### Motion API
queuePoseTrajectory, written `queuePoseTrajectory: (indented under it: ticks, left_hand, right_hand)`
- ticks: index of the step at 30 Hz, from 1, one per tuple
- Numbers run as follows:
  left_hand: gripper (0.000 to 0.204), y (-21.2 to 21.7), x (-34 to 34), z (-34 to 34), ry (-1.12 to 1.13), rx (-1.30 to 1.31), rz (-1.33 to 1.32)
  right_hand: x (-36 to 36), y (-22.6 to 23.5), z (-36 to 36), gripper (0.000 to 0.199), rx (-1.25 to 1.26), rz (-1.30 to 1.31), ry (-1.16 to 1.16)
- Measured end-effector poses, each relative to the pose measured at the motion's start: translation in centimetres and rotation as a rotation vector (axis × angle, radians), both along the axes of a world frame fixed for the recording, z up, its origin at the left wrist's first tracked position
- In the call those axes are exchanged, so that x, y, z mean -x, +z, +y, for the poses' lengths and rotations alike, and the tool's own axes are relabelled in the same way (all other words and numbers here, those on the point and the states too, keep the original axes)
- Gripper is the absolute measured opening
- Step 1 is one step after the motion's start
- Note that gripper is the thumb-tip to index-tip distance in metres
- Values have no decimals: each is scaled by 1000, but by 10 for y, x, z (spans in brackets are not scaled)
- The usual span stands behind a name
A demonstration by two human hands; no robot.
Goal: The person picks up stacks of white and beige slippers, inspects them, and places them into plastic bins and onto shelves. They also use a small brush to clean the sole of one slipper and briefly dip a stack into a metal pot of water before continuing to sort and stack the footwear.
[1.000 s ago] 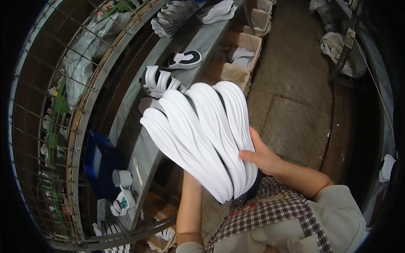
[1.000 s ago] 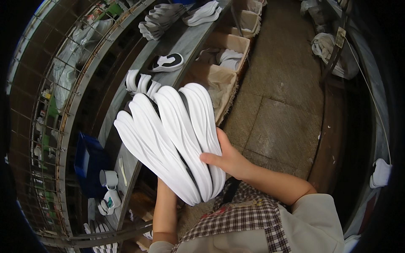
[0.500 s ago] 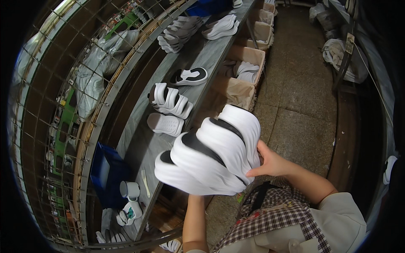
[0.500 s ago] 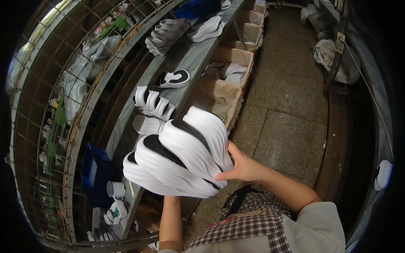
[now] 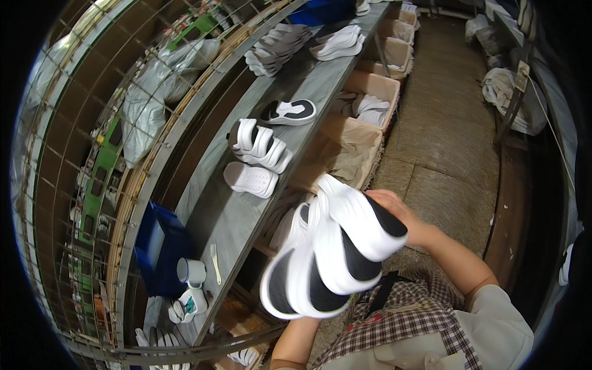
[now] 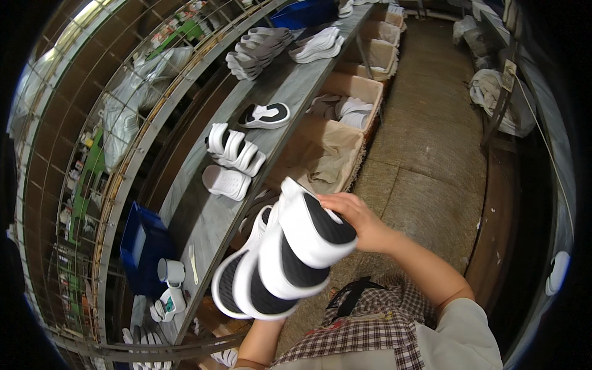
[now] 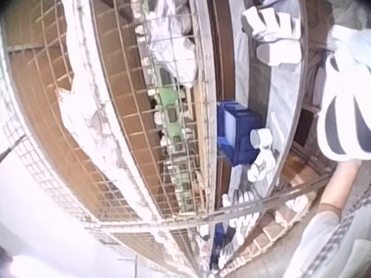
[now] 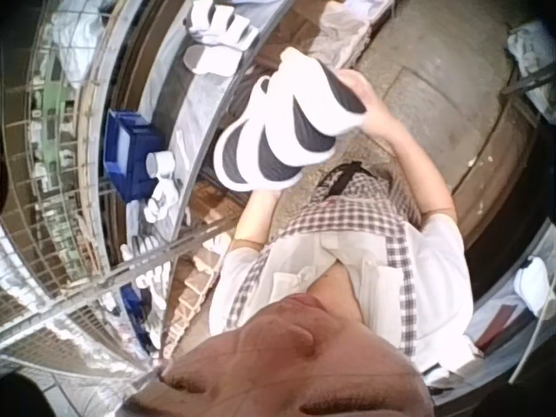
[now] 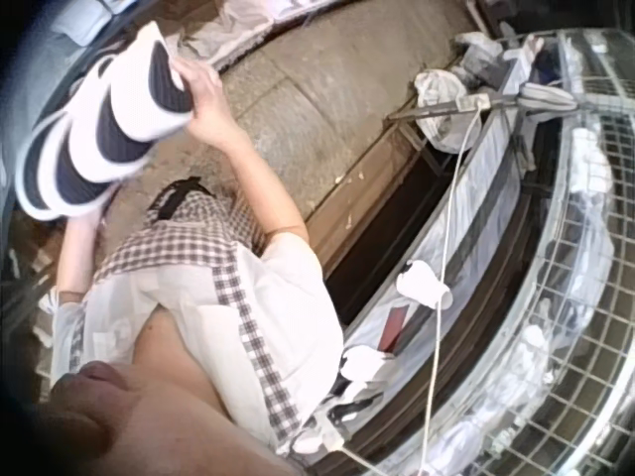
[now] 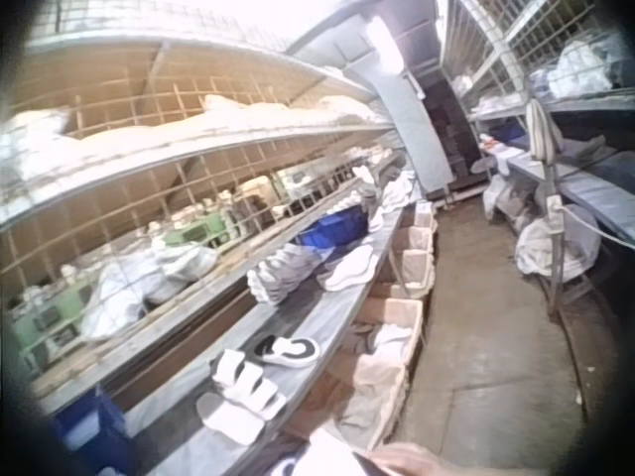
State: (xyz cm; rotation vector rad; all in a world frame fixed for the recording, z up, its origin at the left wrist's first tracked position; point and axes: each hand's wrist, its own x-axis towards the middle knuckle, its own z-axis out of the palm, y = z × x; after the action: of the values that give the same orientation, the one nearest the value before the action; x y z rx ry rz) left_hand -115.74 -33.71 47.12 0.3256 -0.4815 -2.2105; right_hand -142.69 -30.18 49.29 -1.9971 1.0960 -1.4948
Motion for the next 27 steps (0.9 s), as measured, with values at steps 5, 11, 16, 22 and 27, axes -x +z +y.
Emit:
queuePoseTrajectory:
  ticks: [5,11,16,22,27]
  left_hand:
    - [66,-1,-10,6,28,-6,28]
    - [66,-2,-15,6,39,-7,77]
    - [66,-5,-21,12,16,-24,162]
    - [66,-3,-36,27,-7,-45,284]
    - [66,-2,-33,23,-12,-38,336]
  right_hand:
    - [15,0,3,48,-505,-352,363]
    - [-26,-12,19,51,-673,-679,519]
    - [-42,-9,21,70,-726,-1055,543]
    - [-25,-26,19,75,-894,-1813,756]
    - [-46,-34,21,80,-841,-1485,615]
